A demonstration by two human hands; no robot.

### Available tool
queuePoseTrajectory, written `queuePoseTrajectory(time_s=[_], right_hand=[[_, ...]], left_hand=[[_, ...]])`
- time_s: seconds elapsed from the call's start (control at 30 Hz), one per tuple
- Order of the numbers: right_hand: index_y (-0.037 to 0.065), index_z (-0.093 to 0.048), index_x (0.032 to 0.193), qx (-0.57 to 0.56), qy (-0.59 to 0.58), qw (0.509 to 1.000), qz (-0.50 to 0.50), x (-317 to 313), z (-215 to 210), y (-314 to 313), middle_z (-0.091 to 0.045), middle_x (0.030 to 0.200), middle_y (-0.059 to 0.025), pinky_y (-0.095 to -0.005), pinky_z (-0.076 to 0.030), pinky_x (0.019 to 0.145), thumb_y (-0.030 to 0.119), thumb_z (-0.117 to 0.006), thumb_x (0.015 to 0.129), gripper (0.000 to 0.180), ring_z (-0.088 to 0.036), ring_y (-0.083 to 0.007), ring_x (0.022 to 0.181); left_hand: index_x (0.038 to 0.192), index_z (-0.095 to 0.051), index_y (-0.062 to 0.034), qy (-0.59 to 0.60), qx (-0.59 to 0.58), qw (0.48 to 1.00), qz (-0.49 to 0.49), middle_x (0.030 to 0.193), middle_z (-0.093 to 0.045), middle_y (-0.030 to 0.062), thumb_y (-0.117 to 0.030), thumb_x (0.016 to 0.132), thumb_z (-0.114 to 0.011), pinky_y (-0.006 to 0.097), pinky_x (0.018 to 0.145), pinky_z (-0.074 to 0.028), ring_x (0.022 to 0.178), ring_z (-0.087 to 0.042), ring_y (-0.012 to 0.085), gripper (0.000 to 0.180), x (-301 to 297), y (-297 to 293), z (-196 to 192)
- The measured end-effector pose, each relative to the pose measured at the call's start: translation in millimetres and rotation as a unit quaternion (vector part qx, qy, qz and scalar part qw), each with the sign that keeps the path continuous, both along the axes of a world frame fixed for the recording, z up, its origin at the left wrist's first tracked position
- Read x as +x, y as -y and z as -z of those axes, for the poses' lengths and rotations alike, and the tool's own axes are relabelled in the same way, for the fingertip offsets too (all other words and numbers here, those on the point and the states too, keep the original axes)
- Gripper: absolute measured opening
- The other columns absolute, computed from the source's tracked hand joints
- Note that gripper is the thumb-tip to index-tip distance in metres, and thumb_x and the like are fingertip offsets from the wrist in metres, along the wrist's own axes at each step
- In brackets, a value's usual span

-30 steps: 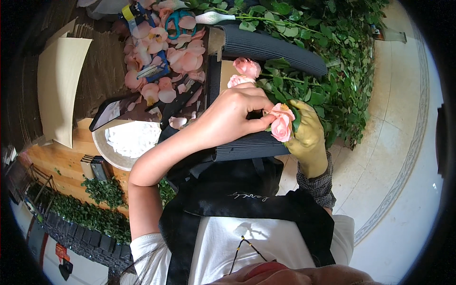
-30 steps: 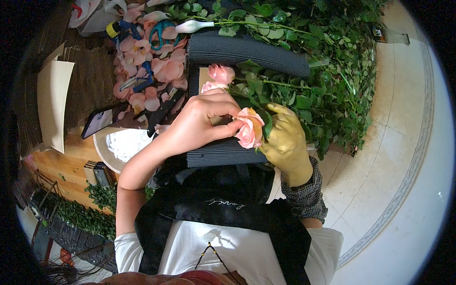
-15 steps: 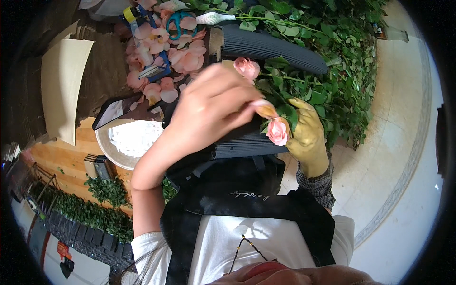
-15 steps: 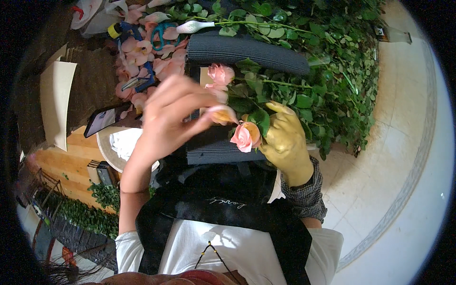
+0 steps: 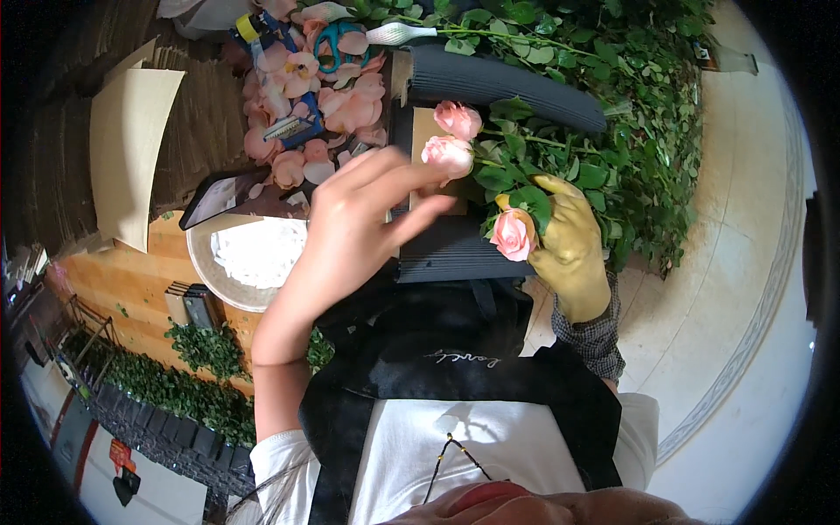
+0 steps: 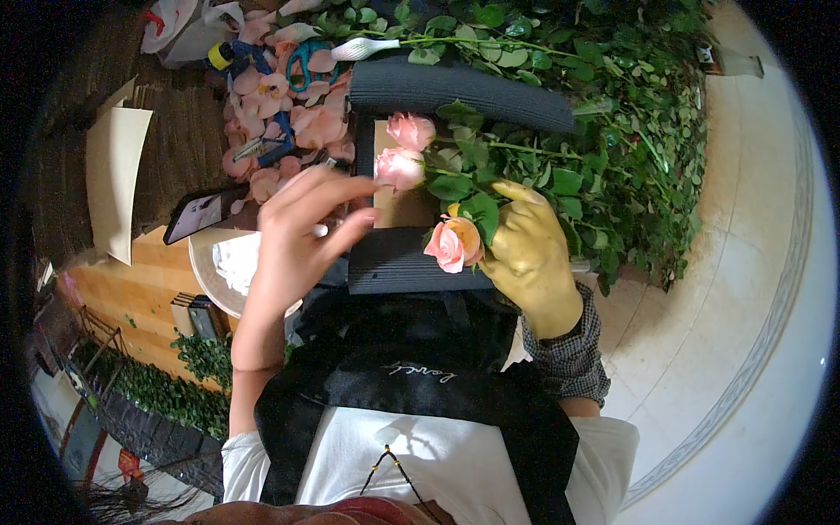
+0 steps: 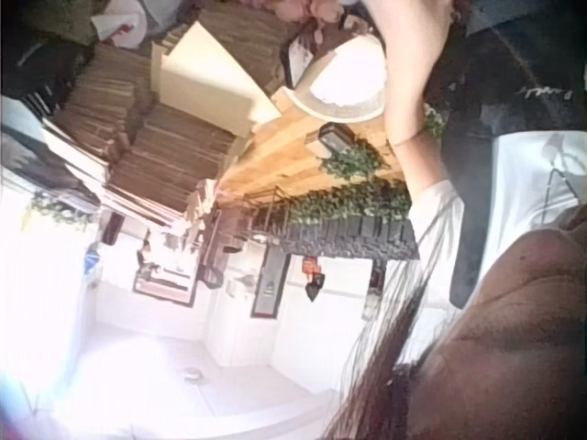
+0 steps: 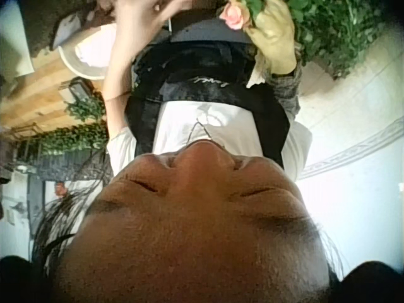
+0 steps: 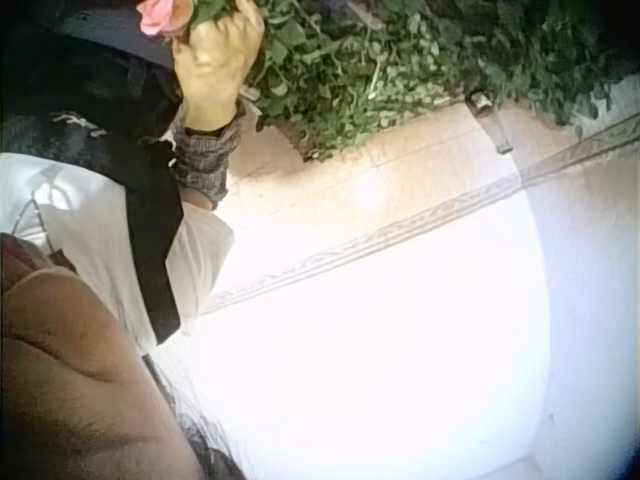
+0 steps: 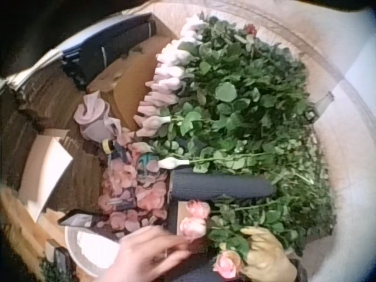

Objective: The person prepares roses by hand, removing petals and arranging the flowers into a row inside a black corrugated cardboard box.

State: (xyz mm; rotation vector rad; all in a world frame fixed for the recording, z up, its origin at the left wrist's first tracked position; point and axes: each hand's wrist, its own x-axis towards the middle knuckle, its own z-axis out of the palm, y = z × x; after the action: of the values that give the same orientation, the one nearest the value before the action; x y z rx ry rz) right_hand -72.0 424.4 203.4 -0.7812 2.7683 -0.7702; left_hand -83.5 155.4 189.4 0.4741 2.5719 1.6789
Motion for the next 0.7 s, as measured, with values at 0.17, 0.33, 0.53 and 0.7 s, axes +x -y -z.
queuePoseTrajectory(time_s=[0.17,0.33,0.53,0.7], right_hand=[[0.009,-0.075,0.102,-0.015,-0.021,0.999,-0.022,0,8,-7,-0.076,0.104,-0.0075,-0.0463,-0.046,0.108,0.012,-0.073,0.075,0.027,-0.07,-0.0263,0.102],[0.006,-0.071,0.081,-0.037,-0.061,0.997,-0.009,0,16,-6,-0.051,0.062,-0.0046,-0.0488,-0.05,0.103,0.006,-0.08,0.056,0.026,-0.055,-0.0235,0.063],[0.006,-0.071,0.083,-0.05,-0.042,0.998,-0.018,0,14,-5,-0.054,0.065,-0.0054,-0.0488,-0.049,0.103,0.007,-0.079,0.059,0.025,-0.056,-0.0247,0.064],[0.006,-0.073,0.091,-0.081,-0.041,0.995,-0.033,-5,8,1,-0.065,0.079,-0.0075,-0.0473,-0.049,0.1,0.007,-0.077,0.065,0.026,-0.063,-0.0264,0.075]], left_hand=[[0.104,-0.076,-0.0016,-0.002,0.159,0.968,0.195,0.095,-0.069,0.0082,-0.009,0.083,-0.08,0.033,0.074,-0.054,0.085,-0.067,0.0216,0.022,-33,-32,36],[0.102,-0.077,-0.0026,-0.022,0.155,0.962,0.226,0.093,-0.067,0.0071,-0.007,0.083,-0.08,0.032,0.072,-0.054,0.081,-0.067,0.0217,0.021,-42,-42,43],[0.098,-0.073,-0.0039,-0.088,0.133,0.956,0.246,0.091,-0.063,0.0063,-0.007,0.081,-0.078,0.034,0.07,-0.054,0.082,-0.066,0.0251,0.018,-47,-52,46],[0.1,-0.072,-0.0054,-0.2,0.081,0.946,0.242,0.092,-0.062,0.0058,-0.009,0.078,-0.078,0.036,0.07,-0.054,0.083,-0.066,0.0256,0.023,-60,-48,24]])
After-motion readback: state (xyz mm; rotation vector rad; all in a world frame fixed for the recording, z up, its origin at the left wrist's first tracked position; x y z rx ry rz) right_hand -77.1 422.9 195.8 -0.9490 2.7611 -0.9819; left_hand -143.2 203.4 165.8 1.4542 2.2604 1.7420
